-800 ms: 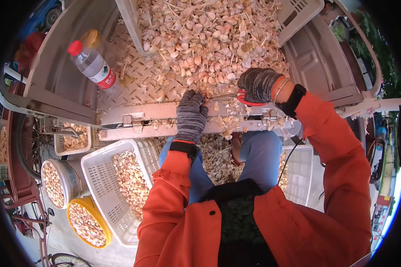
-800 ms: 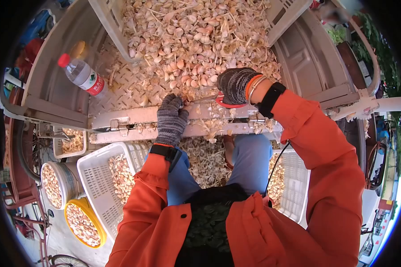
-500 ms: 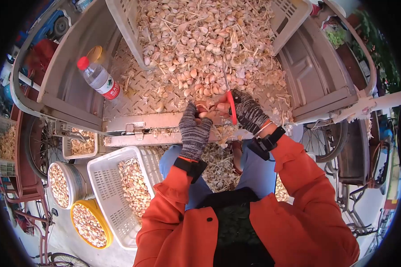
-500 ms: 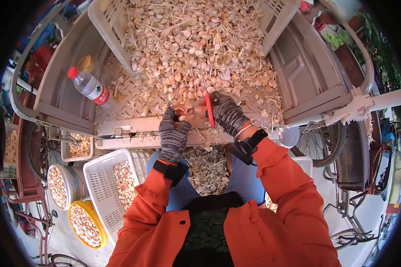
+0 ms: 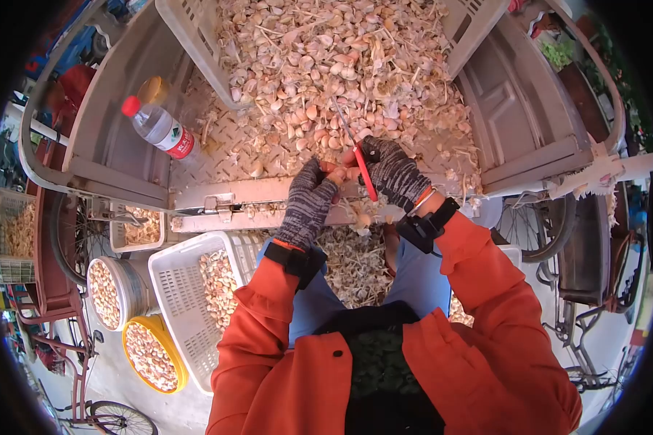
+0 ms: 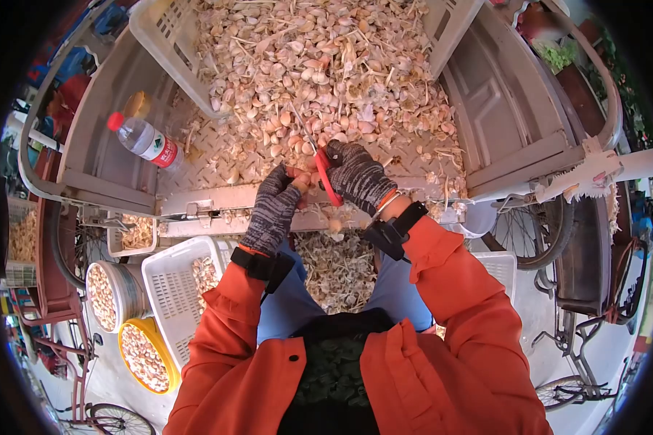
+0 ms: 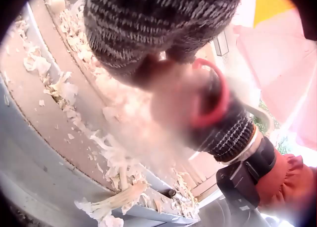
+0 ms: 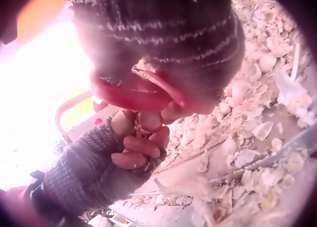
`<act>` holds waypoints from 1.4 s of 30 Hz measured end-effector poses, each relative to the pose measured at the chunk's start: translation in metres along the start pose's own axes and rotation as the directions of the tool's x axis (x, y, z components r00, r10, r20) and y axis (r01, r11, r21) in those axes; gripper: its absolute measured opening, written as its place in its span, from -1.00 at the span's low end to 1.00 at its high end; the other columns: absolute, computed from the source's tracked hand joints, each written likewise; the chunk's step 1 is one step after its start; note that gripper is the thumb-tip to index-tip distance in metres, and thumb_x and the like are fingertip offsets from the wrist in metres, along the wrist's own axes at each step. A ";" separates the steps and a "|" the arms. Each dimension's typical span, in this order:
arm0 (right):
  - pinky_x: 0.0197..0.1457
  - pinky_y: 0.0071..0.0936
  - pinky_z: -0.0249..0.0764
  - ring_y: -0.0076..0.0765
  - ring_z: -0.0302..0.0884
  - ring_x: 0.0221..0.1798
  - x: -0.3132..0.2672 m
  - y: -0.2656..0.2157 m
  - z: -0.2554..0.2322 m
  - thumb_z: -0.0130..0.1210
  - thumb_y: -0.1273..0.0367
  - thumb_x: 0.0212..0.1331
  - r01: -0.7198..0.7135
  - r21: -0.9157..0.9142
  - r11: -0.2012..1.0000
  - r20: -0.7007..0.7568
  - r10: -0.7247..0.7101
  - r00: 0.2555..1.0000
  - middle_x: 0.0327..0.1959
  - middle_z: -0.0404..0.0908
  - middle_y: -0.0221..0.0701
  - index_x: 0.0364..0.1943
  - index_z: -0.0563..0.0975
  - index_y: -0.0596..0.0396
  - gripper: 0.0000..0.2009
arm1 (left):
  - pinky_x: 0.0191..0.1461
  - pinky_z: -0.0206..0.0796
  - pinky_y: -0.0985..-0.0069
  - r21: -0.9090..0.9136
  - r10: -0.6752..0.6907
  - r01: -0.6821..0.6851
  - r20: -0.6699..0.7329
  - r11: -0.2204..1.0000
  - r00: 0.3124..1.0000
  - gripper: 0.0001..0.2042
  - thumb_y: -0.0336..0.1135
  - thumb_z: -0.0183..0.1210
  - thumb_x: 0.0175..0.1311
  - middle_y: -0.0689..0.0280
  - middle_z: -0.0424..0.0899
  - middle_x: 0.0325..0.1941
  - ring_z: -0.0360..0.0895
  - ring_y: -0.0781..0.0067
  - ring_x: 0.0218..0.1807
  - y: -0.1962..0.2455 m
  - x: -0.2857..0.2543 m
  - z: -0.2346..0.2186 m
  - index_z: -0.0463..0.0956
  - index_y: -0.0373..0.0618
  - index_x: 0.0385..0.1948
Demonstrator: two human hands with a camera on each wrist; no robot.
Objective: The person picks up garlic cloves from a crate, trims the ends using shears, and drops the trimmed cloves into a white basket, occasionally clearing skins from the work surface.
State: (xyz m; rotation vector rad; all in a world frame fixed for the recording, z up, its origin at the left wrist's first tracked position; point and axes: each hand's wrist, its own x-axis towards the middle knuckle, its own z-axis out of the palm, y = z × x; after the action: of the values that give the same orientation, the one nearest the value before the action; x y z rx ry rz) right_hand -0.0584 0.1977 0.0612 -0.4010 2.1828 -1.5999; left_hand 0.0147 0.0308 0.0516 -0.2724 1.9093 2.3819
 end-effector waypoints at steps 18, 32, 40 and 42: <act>-0.12 -0.54 0.46 -0.47 0.51 -0.22 0.000 -0.015 0.011 0.16 0.43 0.09 0.029 0.308 0.951 -0.075 -0.006 0.997 -0.26 0.58 -0.37 -0.17 0.50 0.18 -0.78 | -0.19 0.50 0.47 -0.723 -0.066 0.208 0.221 0.659 0.973 -0.78 -0.34 0.02 0.26 0.21 0.52 -0.33 0.52 0.36 -0.31 0.001 0.003 -0.007 0.38 -0.24 -0.14; -0.17 -0.25 0.48 -0.07 0.56 -0.26 -0.097 -0.035 -0.019 0.15 0.11 -0.05 0.307 -0.850 0.429 0.079 -0.472 0.878 -0.38 0.59 -0.18 -0.19 0.53 0.13 -0.58 | -0.06 0.51 0.47 -0.291 0.046 -0.059 -0.054 0.955 0.997 -0.75 -0.47 0.04 0.24 0.09 0.56 -0.09 0.59 0.30 -0.17 0.004 -0.058 -0.010 0.40 -0.35 -0.07; -0.30 -0.19 0.40 0.02 0.49 -0.36 -0.127 -0.043 -0.008 0.22 0.27 -0.09 0.425 -0.822 0.379 0.198 -0.510 0.837 -0.48 0.52 -0.13 -0.34 0.53 0.20 -0.71 | -0.13 0.49 0.56 -0.145 0.032 -0.048 -0.112 0.988 0.993 -0.81 -0.45 0.07 0.25 0.20 0.60 -0.26 0.61 0.40 -0.23 -0.004 -0.087 -0.006 0.46 -0.33 -0.16; -0.33 -0.18 0.39 0.03 0.49 -0.38 -0.126 -0.047 -0.006 0.21 0.27 -0.08 0.383 -0.826 0.413 0.201 -0.418 0.886 -0.49 0.52 -0.13 -0.34 0.54 0.19 -0.72 | -0.13 0.49 0.57 -0.152 0.092 -0.105 -0.089 0.983 0.992 -0.81 -0.43 0.08 0.25 0.23 0.59 -0.29 0.59 0.45 -0.28 -0.011 -0.088 -0.006 0.46 -0.33 -0.16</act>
State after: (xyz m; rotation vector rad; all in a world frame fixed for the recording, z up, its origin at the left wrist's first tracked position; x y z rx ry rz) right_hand 0.0489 0.2459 0.1263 -1.2807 2.9389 -0.4929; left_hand 0.1037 0.0316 0.0563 -0.2958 1.8111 2.6298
